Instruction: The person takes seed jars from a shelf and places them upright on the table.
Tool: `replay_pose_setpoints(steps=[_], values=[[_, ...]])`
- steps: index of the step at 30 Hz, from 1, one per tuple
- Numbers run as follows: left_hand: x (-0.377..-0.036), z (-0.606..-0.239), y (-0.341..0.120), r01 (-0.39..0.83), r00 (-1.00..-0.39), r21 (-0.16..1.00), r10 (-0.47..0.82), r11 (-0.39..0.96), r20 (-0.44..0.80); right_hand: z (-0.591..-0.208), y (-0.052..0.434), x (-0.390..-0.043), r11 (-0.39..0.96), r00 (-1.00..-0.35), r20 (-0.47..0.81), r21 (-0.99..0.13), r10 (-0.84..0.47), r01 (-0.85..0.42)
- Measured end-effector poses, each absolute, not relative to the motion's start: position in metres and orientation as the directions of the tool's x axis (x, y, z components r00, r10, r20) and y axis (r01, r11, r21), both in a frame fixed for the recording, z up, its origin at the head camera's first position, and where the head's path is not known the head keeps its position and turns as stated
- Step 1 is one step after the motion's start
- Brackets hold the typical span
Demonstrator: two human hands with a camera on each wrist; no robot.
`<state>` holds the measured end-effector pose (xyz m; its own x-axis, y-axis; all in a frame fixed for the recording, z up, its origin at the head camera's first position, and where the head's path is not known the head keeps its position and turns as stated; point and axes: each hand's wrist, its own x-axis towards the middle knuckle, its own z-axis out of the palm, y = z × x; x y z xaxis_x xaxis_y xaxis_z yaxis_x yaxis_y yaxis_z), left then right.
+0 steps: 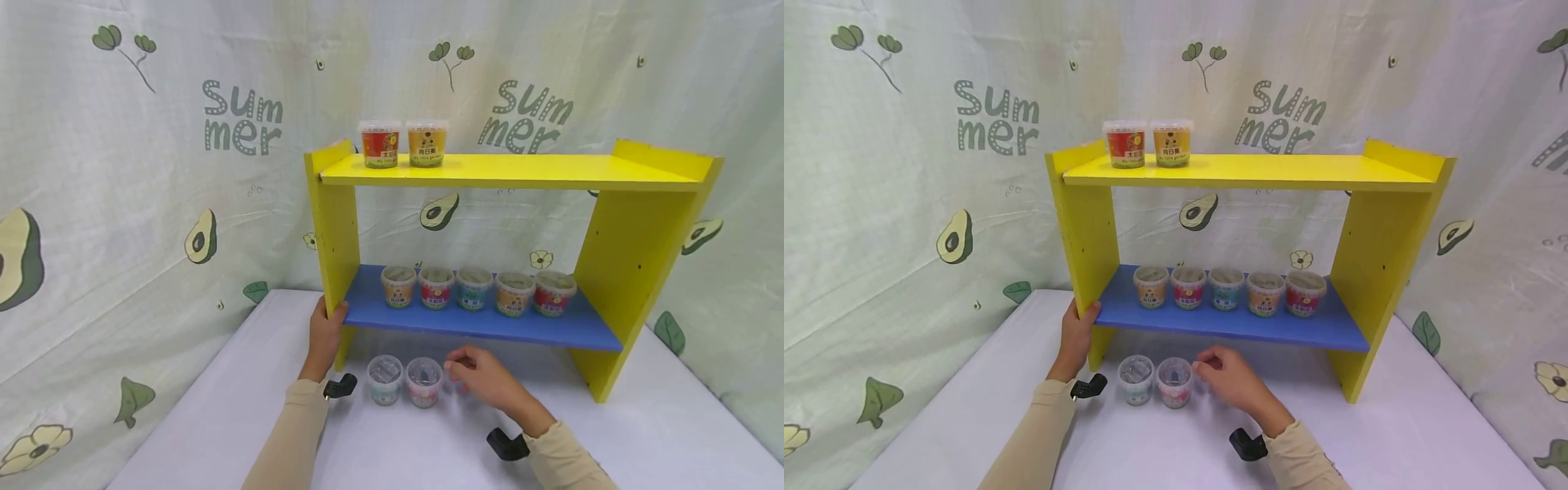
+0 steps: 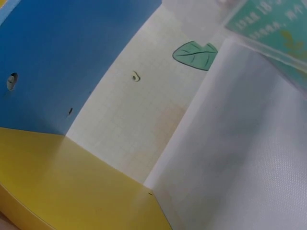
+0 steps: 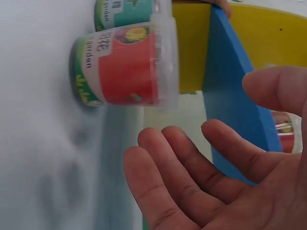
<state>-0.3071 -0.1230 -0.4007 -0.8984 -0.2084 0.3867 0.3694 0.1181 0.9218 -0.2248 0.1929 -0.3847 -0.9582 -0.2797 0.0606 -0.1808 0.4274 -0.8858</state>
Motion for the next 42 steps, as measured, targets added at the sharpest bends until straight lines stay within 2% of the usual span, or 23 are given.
replay_pose_setpoints(steps=[15, 24, 42], values=[[-0.311, -0.4, -0.125, 0.389, -0.895, 0.916, -0.196, 0.098, 0.401, -0.349, 0.203, -0.212, 0.366, -0.92, 0.127, -0.891, -0.37, -0.27], [-0.31, -0.4, -0.124, 0.373, -0.9, 0.923, -0.203, 0.097, 0.385, -0.333, 0.203, -0.207, 0.269, -0.901, 0.117, -0.931, -0.418, -0.246], [-0.308, -0.4, -0.124, 0.363, -0.906, 0.926, -0.192, 0.103, 0.377, -0.326, 0.204, -0.209, 0.246, -0.898, 0.136, -0.935, -0.418, -0.256]])
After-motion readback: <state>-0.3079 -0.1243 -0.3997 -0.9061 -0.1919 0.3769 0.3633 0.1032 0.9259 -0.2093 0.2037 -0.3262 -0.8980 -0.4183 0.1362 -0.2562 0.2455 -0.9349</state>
